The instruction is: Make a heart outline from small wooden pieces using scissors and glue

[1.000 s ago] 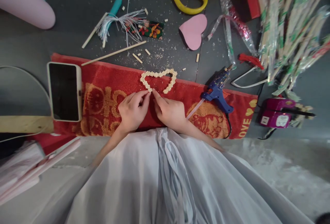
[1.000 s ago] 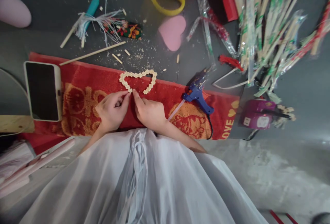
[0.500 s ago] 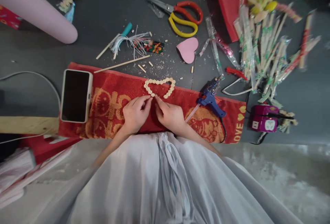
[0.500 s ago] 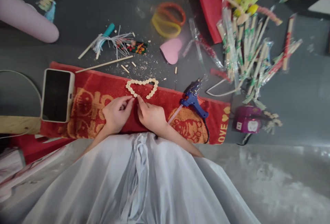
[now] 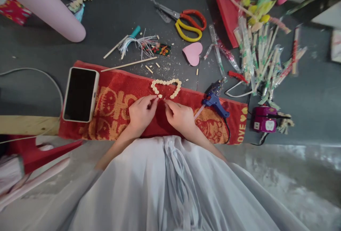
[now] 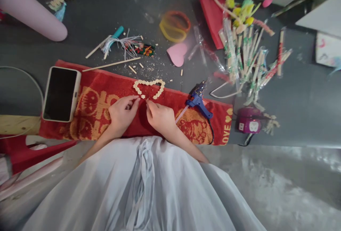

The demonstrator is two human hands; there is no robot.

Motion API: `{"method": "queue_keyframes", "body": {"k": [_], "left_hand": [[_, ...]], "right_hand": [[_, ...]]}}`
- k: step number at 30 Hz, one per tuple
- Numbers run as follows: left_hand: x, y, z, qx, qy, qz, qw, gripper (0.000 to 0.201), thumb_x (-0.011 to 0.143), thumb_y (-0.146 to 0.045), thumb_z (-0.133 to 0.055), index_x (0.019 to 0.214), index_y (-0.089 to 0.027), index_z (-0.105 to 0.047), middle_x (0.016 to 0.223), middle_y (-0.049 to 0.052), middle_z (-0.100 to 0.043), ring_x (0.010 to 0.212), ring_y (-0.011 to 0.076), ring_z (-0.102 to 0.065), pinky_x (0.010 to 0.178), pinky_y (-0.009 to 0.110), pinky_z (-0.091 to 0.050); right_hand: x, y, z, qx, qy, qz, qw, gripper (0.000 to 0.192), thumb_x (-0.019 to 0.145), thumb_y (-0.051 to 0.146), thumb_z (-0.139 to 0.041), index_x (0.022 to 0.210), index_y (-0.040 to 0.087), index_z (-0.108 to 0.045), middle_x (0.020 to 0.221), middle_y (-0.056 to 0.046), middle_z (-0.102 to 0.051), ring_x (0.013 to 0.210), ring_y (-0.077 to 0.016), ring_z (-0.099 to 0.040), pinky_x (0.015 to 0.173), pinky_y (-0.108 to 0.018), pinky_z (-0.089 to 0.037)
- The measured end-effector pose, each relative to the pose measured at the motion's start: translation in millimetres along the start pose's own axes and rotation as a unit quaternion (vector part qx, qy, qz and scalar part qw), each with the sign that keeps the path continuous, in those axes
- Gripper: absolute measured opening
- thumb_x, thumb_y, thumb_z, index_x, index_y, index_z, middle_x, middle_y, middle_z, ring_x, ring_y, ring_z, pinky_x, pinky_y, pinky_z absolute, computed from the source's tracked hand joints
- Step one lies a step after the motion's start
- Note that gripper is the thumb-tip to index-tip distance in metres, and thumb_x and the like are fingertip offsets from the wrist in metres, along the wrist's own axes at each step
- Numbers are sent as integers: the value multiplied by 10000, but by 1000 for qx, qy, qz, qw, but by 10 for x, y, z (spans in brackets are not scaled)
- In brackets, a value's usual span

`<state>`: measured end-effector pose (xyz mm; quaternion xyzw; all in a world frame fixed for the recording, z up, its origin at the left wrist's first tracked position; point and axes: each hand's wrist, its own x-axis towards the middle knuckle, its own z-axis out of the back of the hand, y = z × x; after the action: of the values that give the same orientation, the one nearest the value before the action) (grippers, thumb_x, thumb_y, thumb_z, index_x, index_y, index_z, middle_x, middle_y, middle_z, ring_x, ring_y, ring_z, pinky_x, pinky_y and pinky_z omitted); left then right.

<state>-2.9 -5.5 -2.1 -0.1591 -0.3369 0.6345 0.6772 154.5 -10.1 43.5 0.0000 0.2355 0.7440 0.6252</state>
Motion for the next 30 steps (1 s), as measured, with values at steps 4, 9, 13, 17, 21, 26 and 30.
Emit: {"method": "queue_keyframes", "body": {"k": [4,9,13,17,21,26,30], "left_hand": [[4,0,5,-10,9,4,1000,184,916,-292,-619,922,-185,-768,755,29,-756,639,129,-668,633,233,-481],[3,8,5,-11,10,15,1000,196,911,-277,-596,948,-186,-766,723,18,-737,618,126,-649,605,231,-466],[2,12,12,-8,21,28,999,216,910,-271,-573,971,-194,-766,749,23,-746,632,128,-654,618,232,-475],[-3,25,6,0,29,27,999,225,903,-268,-564,967,-195,-767,737,25,-741,635,135,-656,619,238,-471],[-13,40,-7,7,27,8,1000,236,897,-234,-545,967,-199,-768,730,26,-741,657,150,-677,623,247,-473],[-24,48,-7,19,46,-11,999,274,869,-181,-534,997,-201,-776,772,31,-759,675,142,-678,638,233,-476],[-31,57,-10,25,51,-20,998,274,859,-173,-541,988,-202,-781,754,35,-753,665,151,-674,623,241,-467]], "right_hand": [[13,23,35,-8,2,-5,1000,395,1007,253,-388,1247,193,-695,1140,-65,-780,934,-168,-745,722,-239,-465],[103,156,101,-81,18,-38,996,421,1026,342,-372,1336,205,-621,1140,-79,-775,886,-207,-751,636,-280,-442],[190,241,123,-114,29,-39,992,435,1033,365,-348,1362,203,-582,1156,-90,-766,863,-224,-750,601,-288,-422],[233,256,125,-114,40,-29,992,401,1029,311,-333,1297,187,-603,1108,-96,-768,871,-215,-743,599,-280,-403],[228,250,131,-105,31,-26,994,384,1033,323,-325,1248,195,-617,1107,-84,-766,871,-207,-736,591,-286,-367],[202,226,124,-91,5,-26,995,356,1019,343,-367,1217,208,-631,1069,-57,-771,845,-192,-726,579,-286,-308],[204,215,119,-89,4,-27,996,322,1001,329,-406,1195,204,-631,1060,-52,-772,863,-183,-723,583,-283,-303]]}}
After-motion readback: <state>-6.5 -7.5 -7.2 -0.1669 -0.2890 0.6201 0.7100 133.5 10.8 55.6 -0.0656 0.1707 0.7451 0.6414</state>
